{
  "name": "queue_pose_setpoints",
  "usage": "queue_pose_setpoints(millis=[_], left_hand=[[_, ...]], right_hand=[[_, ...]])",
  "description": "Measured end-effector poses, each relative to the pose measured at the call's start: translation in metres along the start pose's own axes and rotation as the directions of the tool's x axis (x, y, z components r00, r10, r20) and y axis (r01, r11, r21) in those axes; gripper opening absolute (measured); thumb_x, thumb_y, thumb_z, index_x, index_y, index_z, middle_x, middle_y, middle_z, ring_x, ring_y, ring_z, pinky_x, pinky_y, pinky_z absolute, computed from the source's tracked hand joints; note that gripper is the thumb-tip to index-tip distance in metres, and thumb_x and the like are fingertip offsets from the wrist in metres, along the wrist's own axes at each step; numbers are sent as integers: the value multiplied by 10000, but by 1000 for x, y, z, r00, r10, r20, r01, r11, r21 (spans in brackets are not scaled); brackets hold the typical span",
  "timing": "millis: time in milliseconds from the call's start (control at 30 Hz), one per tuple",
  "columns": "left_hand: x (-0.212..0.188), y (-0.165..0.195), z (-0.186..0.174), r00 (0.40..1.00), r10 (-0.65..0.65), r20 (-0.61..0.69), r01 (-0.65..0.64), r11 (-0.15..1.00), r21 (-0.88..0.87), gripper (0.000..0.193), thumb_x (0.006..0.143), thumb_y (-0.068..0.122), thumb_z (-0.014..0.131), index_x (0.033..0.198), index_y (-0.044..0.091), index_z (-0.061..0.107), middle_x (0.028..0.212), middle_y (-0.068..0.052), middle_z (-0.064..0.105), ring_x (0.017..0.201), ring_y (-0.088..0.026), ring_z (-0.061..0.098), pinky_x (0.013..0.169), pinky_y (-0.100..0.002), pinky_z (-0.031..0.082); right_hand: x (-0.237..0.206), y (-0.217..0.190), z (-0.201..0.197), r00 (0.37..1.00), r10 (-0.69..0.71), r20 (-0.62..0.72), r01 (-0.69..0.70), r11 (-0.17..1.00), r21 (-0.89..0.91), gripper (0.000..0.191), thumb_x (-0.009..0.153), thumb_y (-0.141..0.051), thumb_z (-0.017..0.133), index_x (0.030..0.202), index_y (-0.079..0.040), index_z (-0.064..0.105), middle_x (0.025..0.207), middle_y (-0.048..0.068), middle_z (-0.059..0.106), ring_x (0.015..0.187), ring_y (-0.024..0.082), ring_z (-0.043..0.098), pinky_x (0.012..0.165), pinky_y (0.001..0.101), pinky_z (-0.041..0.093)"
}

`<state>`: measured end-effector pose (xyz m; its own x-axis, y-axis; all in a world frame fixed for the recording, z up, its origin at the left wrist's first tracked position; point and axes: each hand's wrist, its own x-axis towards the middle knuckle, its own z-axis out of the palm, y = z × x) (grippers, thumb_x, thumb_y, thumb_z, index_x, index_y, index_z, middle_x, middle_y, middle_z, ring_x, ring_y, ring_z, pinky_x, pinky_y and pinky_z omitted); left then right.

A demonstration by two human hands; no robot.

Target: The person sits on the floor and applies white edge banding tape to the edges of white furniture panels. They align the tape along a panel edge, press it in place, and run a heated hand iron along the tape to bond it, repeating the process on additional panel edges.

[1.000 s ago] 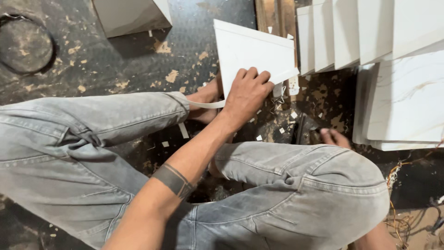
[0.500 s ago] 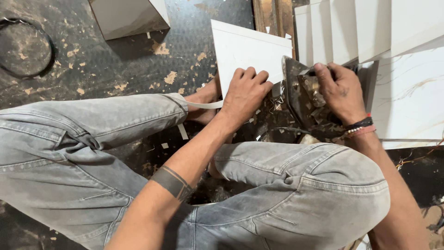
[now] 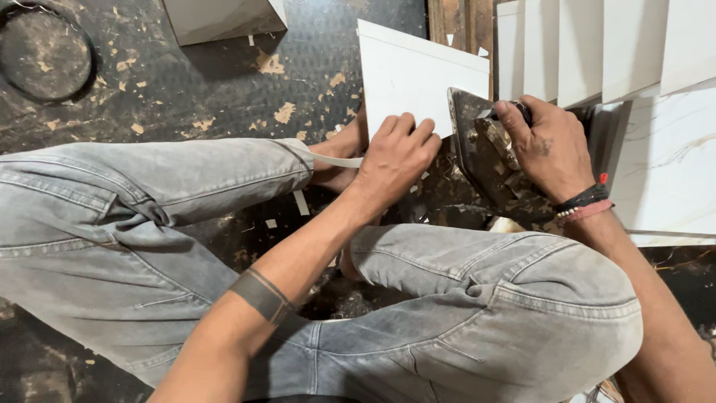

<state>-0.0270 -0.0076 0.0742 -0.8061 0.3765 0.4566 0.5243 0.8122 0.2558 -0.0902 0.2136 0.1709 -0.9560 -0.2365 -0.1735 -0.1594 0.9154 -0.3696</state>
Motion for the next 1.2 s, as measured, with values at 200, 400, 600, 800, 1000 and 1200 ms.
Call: queue_pose_setpoints(millis=[200, 400, 600, 800, 1000, 1200], left_hand=[[-6, -6, -5, 1000, 31, 4, -31, 1000, 5, 91, 830, 117, 666, 906, 70, 687, 968, -54, 597, 934, -224, 568, 849, -359, 454], [-7, -7, -8, 999, 26, -29, -26, 1000, -8, 92, 834, 121, 660, 910, 77, 687, 984, -46, 603, 955, -221, 568, 872, -361, 452], [-7, -7, -8, 1000, 19, -23, -20, 999, -41, 66, 846, 134, 652, 883, 90, 684, 983, -46, 607, 951, -226, 570, 859, -368, 449], [-8, -7, -11, 1000, 9, -1, -9, 999, -33, 56, 842, 144, 670, 860, 92, 681, 954, -49, 600, 942, -234, 573, 852, -376, 450], [-25, -13, -29, 1000, -4, 19, 2, 995, 105, 70, 849, 141, 690, 881, 80, 681, 942, -53, 590, 903, -222, 572, 816, -372, 461], [-50, -21, -53, 999, -50, 1, 50, 998, 37, 105, 836, 135, 661, 918, 70, 663, 977, -77, 595, 928, -236, 584, 882, -384, 494]], right_hand=[[2, 4, 0, 998, 54, -16, -55, 997, -59, 535, 1140, -513, 558, 1021, -14, 708, 751, 219, 638, 746, 440, 636, 651, 506, 470], [7, 11, -4, 992, 118, -51, -118, 993, 14, 551, 1125, -543, 539, 1039, -28, 715, 706, 177, 634, 698, 386, 649, 637, 481, 472], [8, 4, -2, 982, 176, 63, -176, 984, -12, 592, 1134, -559, 519, 989, -16, 704, 686, 181, 640, 685, 365, 672, 628, 461, 492], [1, -21, 1, 999, -27, 43, 27, 1000, 16, 493, 1116, -478, 543, 1063, -16, 706, 735, 194, 634, 711, 414, 635, 620, 474, 471], [0, -49, -2, 988, 44, 147, -49, 998, 34, 495, 1073, -478, 536, 991, -11, 681, 695, 204, 633, 647, 416, 632, 592, 492, 465], [-2, -72, -4, 977, -90, 195, 80, 995, 59, 520, 1099, -467, 519, 968, 18, 656, 712, 225, 615, 673, 440, 608, 603, 498, 460]])
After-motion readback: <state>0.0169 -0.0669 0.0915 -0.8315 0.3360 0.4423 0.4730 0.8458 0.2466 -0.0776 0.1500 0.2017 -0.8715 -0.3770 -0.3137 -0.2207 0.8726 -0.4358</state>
